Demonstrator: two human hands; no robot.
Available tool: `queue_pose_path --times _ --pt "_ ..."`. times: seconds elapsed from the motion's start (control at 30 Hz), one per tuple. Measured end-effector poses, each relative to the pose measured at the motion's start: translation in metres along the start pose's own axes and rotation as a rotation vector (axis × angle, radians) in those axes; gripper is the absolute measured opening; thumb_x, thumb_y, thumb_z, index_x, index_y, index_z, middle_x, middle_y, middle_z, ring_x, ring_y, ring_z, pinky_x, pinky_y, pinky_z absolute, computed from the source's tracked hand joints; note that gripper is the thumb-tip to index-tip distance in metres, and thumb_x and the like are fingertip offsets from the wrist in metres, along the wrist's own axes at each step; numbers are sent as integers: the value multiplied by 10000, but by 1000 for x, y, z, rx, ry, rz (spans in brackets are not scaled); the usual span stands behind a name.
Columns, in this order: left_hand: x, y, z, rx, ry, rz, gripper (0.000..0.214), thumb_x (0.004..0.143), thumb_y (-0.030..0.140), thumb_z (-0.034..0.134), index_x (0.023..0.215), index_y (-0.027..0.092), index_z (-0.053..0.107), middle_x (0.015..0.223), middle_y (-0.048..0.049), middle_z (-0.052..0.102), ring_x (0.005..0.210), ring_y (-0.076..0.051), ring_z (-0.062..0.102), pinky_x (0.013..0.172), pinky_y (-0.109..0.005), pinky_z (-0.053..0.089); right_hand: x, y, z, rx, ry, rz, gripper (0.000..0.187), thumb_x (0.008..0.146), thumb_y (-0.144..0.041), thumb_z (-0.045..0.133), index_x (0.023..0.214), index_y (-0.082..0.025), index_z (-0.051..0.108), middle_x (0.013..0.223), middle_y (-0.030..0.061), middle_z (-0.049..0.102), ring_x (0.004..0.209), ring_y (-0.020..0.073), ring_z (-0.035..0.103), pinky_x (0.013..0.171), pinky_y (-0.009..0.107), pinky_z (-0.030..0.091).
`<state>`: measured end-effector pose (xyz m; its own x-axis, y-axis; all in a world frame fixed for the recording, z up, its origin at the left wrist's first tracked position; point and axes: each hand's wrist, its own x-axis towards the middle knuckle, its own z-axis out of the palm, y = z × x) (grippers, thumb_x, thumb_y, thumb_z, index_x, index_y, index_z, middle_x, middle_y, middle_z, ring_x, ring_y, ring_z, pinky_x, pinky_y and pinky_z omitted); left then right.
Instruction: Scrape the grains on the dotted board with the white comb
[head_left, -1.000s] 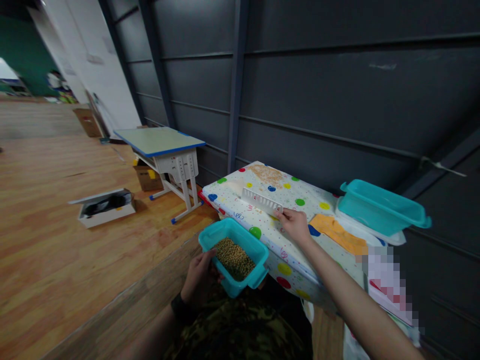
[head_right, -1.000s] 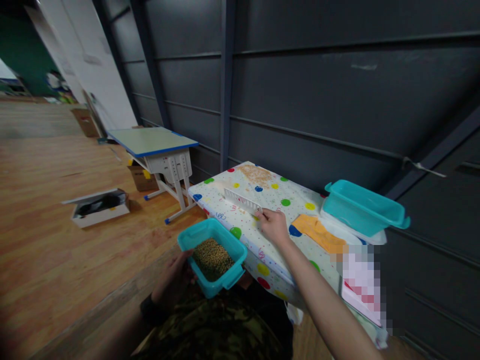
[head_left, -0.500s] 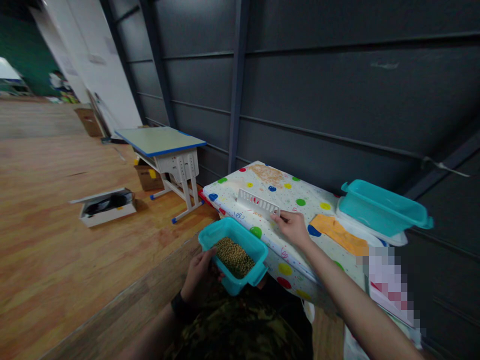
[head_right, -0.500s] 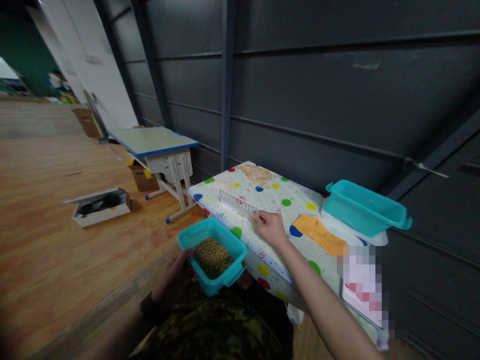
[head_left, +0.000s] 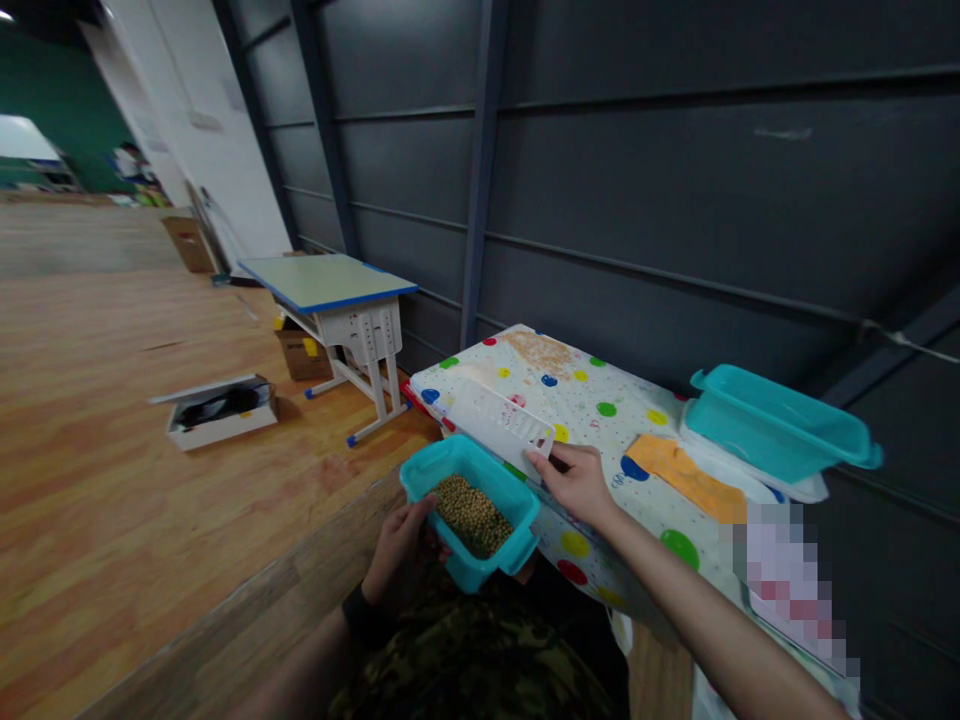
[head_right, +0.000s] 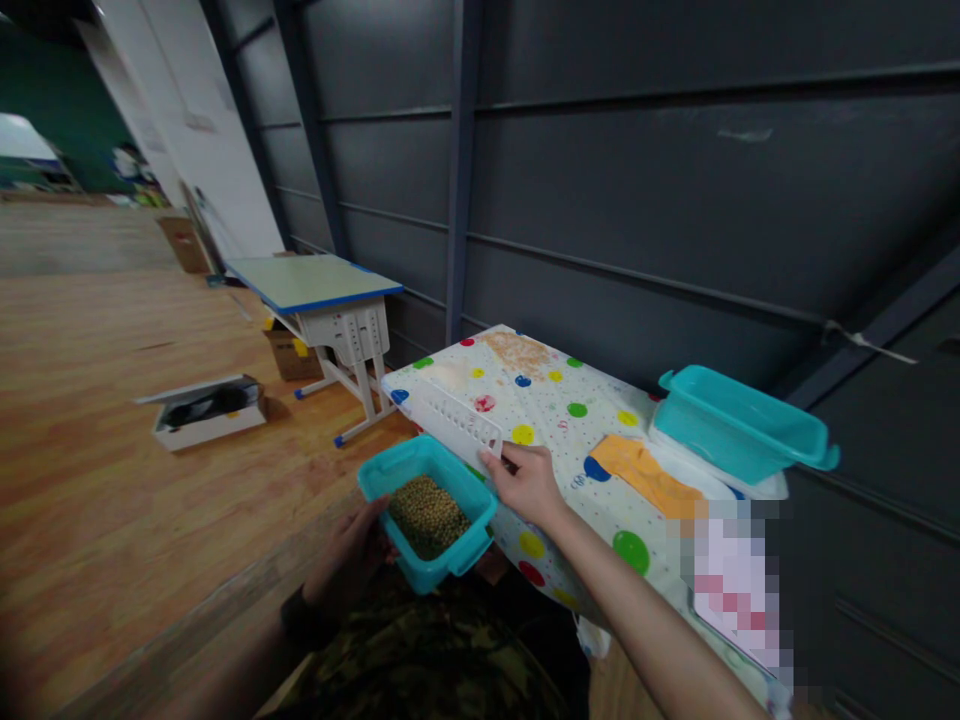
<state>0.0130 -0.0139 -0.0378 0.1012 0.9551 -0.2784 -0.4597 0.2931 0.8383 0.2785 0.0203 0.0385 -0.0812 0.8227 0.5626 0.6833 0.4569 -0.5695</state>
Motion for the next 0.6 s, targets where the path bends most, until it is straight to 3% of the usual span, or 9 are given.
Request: queue_pose_path --times 0.27,0.6 --pt "0 1 -1 -12 -6 -11 582 666 658 983 606 221 603 473 38 573 413 -137 532 427 -276 454 17 27 -5 -212 210 82 580 1038 -635 479 585 -275 441 484 14 516 471 160 480 542 305 353" --pt "1 0 -2 34 25 -27 623 600 720 985 594 234 596 455 25 581 408 -157 566 405 -278 468 21 53 -1 -332 101 71 508 1059 -538 449 640 -271 554 574 76 668 547 220 633 593 319 373"
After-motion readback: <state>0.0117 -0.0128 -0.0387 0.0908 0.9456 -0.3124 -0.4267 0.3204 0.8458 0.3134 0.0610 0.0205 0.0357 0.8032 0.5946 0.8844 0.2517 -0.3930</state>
